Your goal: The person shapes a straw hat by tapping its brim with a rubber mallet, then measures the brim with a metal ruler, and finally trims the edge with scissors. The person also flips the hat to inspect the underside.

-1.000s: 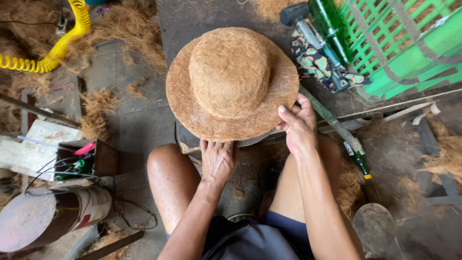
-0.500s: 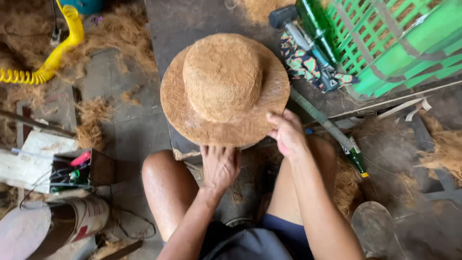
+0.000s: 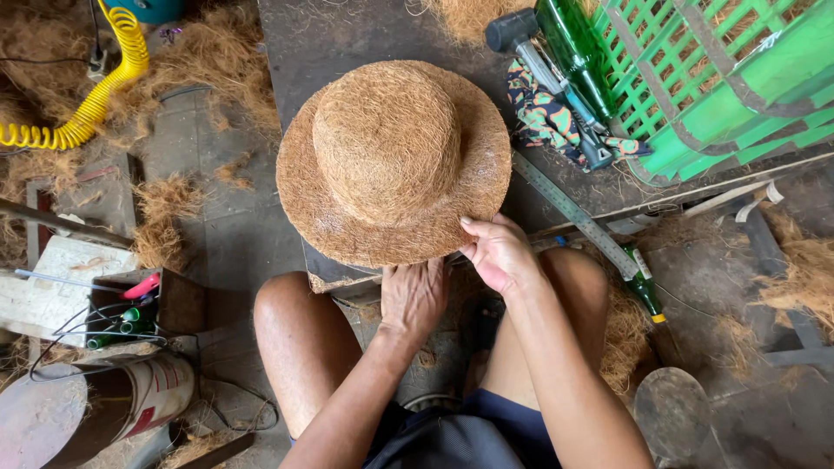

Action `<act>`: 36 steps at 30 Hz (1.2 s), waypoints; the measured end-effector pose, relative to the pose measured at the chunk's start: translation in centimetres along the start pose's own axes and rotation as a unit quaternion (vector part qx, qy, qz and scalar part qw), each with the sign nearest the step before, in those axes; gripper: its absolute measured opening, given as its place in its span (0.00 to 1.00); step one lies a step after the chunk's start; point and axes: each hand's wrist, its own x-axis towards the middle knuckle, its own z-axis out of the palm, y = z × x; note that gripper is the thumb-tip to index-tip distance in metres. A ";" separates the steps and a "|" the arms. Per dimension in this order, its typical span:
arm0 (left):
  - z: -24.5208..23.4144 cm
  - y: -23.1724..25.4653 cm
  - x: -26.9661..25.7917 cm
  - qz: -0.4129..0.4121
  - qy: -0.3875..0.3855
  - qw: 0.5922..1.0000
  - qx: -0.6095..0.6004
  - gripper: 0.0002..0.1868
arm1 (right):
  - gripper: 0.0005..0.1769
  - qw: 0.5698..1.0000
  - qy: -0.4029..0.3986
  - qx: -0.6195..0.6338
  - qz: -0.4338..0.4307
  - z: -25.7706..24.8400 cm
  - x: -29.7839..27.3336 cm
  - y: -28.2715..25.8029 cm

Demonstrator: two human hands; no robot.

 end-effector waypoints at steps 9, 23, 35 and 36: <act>1.7 -0.6 -1.0 0.008 0.005 1.000 0.027 0.12 | 0.07 0.999 -0.031 -0.002 -0.013 1.2 -2.3 -1.3; 1.3 -5.5 -4.0 0.002 -0.093 0.996 0.010 0.16 | 0.13 0.802 0.096 -0.464 -0.363 -4.5 -1.7 -13.0; -3.2 -4.6 -4.9 -0.418 0.051 0.764 -0.488 0.14 | 0.12 0.403 0.206 -0.808 -0.377 -4.6 7.3 -18.5; -3.2 -3.7 -5.1 -0.483 0.145 0.538 -0.675 0.14 | 0.15 0.399 0.215 -0.828 -0.331 -4.1 6.9 -18.3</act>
